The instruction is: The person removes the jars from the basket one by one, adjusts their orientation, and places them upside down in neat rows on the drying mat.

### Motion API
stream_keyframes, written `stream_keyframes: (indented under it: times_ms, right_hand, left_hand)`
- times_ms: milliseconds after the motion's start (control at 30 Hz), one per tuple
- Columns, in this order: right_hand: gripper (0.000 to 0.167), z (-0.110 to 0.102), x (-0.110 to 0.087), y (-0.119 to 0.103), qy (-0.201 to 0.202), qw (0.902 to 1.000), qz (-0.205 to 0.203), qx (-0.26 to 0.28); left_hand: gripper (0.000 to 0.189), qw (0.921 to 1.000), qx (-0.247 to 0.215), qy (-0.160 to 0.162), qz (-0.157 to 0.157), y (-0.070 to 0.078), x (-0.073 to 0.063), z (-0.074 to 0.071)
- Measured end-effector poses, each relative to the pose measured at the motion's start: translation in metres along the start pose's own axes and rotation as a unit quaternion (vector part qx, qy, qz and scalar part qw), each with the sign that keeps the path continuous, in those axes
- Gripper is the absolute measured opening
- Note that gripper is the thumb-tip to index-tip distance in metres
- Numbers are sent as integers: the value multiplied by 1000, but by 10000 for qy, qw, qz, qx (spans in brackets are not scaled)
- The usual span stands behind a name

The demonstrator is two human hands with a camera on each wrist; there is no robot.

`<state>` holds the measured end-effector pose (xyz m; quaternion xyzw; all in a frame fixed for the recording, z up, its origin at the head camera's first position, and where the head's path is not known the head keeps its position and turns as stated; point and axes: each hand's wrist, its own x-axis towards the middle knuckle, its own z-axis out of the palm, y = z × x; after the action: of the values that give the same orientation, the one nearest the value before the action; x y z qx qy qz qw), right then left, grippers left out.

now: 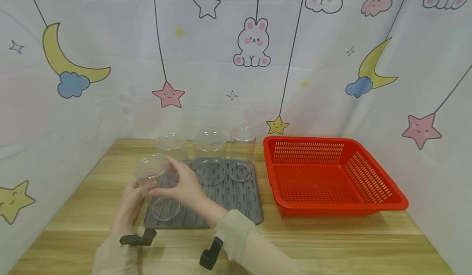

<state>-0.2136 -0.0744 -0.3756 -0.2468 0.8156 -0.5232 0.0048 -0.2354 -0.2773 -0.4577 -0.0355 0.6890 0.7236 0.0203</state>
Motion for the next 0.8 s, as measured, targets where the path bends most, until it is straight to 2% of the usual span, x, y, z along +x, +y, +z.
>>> stream_keyframes:
  times_ms: [267,467,600,800]
  right_hand:
    - [92,-2,-1,1,71,10000,47,-35]
    - [97,-8,-4,0,8,9998,76,-156]
    - [98,-20,-9,-4,-31,9999,10,-150]
    - [91,-50,-23,-5,52,9999,-130,55]
  left_hand:
    - [29,9999,-59,108,-99,0,1,2]
    - [22,9995,-292,128,84,1,0,2]
    - [24,9989,-393,207,142,1,0,3]
    - [17,9991,-22,312,-279,6,-1,3]
